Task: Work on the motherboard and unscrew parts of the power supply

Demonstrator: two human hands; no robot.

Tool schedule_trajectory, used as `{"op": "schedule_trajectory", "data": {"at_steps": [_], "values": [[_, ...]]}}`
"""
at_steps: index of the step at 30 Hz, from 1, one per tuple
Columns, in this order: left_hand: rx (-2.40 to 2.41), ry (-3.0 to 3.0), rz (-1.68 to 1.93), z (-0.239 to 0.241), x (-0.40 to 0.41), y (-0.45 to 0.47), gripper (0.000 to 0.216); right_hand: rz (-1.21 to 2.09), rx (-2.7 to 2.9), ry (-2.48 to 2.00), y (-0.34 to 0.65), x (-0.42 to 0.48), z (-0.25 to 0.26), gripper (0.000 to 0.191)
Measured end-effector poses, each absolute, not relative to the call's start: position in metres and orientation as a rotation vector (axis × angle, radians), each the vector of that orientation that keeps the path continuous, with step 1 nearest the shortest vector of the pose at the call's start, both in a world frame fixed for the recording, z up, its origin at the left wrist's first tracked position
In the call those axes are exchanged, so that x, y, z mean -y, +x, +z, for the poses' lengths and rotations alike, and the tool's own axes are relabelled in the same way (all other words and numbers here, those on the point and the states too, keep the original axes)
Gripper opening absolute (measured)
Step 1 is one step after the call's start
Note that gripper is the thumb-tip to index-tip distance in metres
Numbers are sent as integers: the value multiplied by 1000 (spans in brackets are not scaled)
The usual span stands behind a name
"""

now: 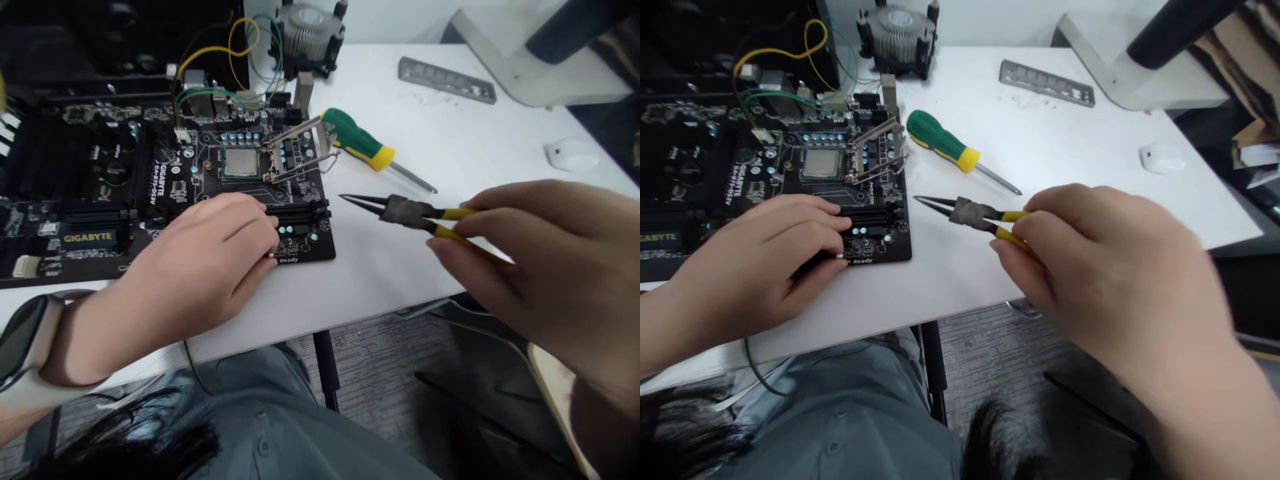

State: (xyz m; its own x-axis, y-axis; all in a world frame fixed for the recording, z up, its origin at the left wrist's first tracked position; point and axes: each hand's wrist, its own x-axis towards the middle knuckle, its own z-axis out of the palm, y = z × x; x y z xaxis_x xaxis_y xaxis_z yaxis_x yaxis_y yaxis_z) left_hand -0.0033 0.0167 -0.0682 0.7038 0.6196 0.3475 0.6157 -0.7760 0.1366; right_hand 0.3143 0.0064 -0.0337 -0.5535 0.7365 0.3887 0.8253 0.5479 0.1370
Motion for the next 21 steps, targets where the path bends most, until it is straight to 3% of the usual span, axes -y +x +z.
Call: {"op": "schedule_trajectory", "data": {"at_steps": [6,10,14,16,21], "values": [[-1079,2861,652,-64,-16,-2,5,-590,2532,-1103,311,-37,-64,19],[-1139,2719,644,-58,-16,-1,6,-718,2401,-989,286,-44,-52,14],[-1166,2515,646,-51,-16,-2,3,-514,2462,-836,246,-42,-22,13],[-1195,2400,658,-48,-15,-2,5,-470,2553,-698,229,-47,-10,21],[-1261,2221,667,-43,-16,-1,10,-169,2719,-274,203,-74,-5,25]]}}
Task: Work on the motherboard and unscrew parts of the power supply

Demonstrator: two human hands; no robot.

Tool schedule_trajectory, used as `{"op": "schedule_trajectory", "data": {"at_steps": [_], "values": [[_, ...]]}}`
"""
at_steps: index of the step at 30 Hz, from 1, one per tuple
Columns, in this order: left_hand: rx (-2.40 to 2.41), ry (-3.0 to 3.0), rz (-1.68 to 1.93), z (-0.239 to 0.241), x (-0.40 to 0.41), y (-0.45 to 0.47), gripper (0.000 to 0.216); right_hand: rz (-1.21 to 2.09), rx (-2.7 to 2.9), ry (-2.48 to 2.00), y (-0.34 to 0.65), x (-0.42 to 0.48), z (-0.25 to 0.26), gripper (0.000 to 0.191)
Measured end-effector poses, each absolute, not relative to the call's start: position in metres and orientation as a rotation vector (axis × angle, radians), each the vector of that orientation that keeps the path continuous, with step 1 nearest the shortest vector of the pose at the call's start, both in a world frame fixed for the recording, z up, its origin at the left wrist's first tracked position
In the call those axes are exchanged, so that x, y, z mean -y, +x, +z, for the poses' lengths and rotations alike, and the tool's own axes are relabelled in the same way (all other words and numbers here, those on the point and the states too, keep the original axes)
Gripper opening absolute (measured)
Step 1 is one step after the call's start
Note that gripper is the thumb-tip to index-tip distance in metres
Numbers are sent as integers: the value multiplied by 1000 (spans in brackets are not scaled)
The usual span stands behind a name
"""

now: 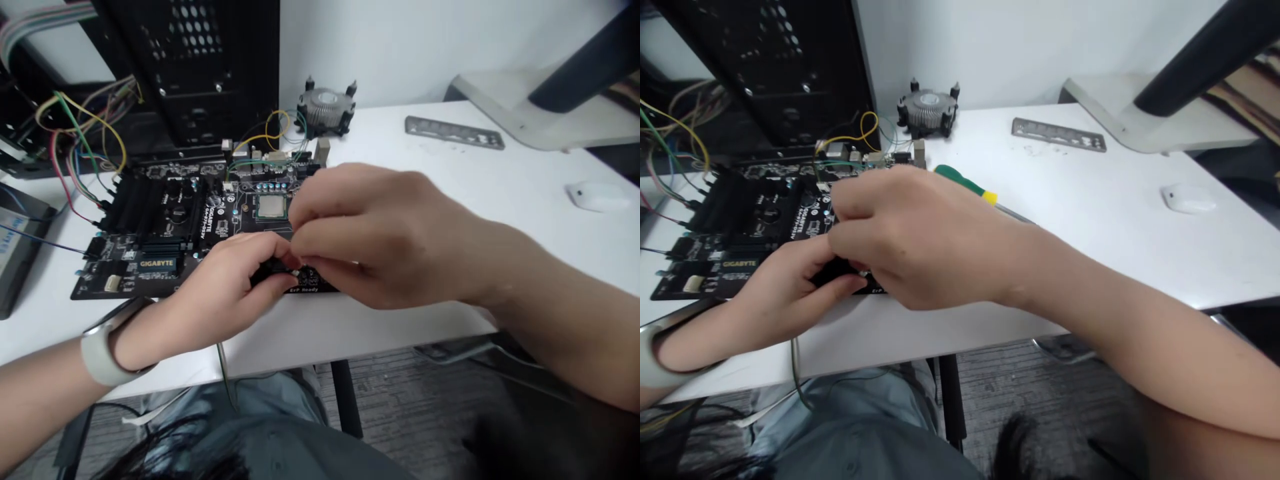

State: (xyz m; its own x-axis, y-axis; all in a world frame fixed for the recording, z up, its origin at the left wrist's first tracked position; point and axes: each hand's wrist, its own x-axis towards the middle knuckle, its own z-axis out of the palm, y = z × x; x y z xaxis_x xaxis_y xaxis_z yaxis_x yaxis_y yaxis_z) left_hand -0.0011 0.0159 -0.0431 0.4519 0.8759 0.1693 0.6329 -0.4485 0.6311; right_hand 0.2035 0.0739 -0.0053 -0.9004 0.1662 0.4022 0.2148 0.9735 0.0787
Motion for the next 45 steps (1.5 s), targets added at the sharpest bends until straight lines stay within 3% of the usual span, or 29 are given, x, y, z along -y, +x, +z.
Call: {"op": "schedule_trajectory", "data": {"at_steps": [5,17,45], "values": [[-1275,2144,651,-37,-17,-1,11,91,2513,-128,204,-80,-26,19],[-1223,1916,735,-35,-18,-2,9,47,2329,-264,198,-66,-45,15],[-1180,2245,623,-37,-19,2,25,-70,2423,-231,207,-65,-44,5]]}}
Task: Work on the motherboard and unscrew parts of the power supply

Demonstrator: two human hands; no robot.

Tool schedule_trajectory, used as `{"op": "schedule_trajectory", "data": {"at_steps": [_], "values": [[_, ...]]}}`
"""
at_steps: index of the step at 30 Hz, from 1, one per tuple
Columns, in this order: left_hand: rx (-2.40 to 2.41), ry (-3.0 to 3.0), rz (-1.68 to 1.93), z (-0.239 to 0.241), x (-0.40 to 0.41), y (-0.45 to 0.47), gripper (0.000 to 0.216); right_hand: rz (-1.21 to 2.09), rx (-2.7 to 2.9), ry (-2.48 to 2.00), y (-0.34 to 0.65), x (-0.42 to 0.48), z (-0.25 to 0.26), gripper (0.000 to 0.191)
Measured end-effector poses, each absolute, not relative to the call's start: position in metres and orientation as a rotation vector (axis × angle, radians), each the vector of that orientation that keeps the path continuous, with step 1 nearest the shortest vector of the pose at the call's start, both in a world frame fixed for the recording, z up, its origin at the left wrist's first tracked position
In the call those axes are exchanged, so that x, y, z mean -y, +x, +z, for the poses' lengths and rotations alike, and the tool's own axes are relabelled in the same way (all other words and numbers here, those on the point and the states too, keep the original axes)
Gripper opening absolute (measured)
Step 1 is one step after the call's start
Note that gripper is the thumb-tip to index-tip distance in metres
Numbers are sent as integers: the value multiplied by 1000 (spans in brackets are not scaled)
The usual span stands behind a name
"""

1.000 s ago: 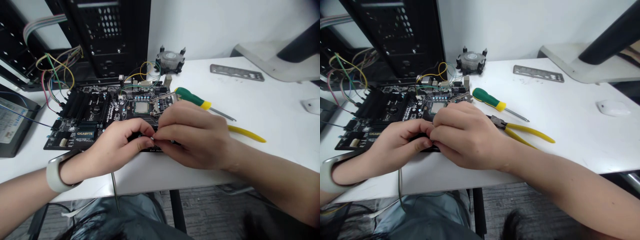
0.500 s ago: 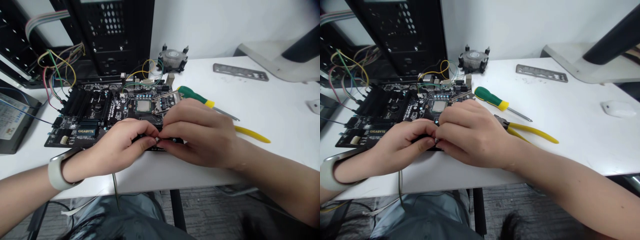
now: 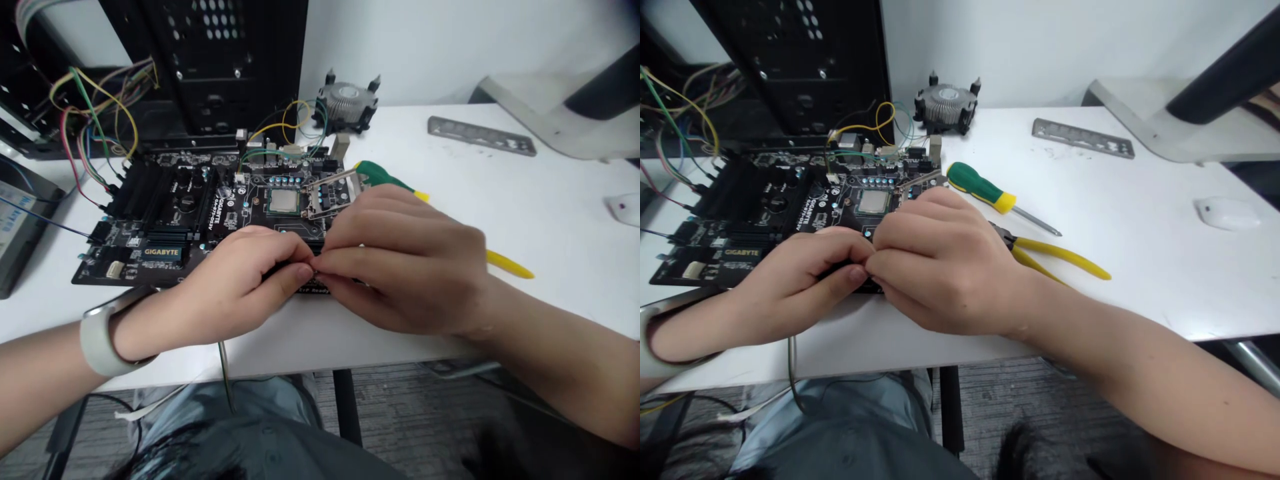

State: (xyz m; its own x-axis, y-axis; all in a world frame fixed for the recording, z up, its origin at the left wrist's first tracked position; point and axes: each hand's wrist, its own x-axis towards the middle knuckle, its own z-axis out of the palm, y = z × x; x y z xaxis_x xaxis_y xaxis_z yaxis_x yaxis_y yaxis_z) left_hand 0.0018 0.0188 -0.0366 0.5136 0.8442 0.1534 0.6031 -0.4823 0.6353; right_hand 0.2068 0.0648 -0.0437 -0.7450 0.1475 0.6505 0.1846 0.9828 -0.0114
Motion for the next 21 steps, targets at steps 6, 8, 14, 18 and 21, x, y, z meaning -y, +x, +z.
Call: {"op": "schedule_trajectory", "data": {"at_steps": [6,8,14,18,21], "values": [[-1272,2392,597,-48,-15,2,26,10,2485,-378,212,-67,-35,13],[-1309,2499,614,-54,-13,1,29,18,2535,-432,215,-68,-31,14],[-1332,2498,640,-65,-13,3,35,-155,2679,-585,220,-60,-20,30],[-1303,2447,615,-63,-16,4,35,-299,2777,-574,217,-54,-23,29],[-1285,2463,575,-62,-17,6,36,-346,2814,-541,215,-53,-26,26]]}}
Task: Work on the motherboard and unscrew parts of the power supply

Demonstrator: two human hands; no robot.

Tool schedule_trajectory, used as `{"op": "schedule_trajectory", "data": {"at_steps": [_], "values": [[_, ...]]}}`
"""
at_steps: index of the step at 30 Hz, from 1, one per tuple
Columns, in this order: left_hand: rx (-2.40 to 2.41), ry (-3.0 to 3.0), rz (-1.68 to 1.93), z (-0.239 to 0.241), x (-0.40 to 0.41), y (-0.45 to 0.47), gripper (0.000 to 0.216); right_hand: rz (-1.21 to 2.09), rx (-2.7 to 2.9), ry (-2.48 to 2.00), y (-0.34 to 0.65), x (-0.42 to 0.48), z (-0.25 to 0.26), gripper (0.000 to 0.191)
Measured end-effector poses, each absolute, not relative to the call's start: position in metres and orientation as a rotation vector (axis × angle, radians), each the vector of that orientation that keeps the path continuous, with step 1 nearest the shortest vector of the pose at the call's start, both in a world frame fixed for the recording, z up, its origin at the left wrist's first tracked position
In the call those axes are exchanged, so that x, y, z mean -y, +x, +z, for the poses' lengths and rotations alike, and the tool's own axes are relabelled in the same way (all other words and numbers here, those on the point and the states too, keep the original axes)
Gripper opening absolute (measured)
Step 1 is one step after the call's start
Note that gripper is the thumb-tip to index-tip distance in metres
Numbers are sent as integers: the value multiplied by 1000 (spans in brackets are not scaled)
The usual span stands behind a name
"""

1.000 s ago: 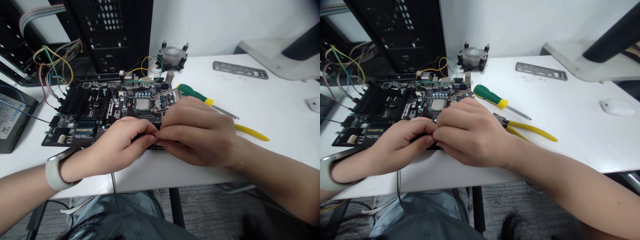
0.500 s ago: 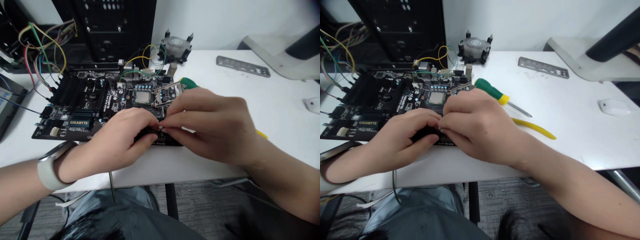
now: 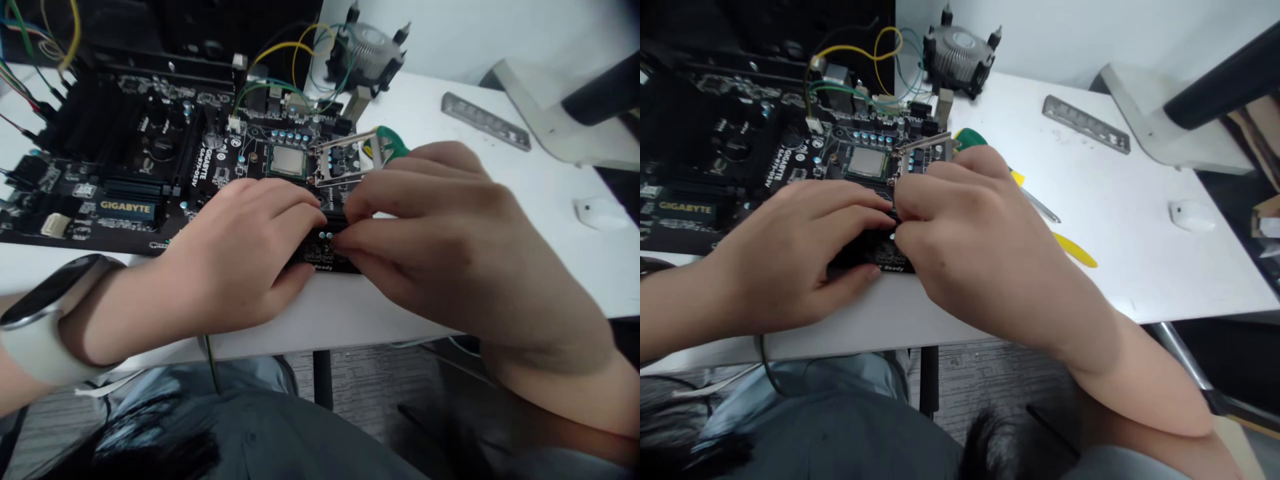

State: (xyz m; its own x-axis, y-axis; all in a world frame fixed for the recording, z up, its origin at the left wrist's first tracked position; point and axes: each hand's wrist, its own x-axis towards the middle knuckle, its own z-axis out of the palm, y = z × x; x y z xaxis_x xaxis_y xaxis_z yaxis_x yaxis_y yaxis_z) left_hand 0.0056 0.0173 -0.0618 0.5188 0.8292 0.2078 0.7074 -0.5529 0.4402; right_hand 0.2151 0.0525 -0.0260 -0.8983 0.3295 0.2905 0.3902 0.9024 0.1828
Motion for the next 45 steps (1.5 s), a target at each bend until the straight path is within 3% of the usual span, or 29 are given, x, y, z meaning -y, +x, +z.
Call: {"op": "schedule_trajectory", "data": {"at_steps": [13,36,45], "values": [[-1329,2640,479,-60,-15,8,39,-448,2843,-551,209,-47,-30,35],[-1330,2682,414,-59,-14,9,48,-501,2855,-540,213,-42,-30,26],[-1348,2644,372,-58,-16,11,41,-546,2793,-534,212,-43,-34,29]]}}
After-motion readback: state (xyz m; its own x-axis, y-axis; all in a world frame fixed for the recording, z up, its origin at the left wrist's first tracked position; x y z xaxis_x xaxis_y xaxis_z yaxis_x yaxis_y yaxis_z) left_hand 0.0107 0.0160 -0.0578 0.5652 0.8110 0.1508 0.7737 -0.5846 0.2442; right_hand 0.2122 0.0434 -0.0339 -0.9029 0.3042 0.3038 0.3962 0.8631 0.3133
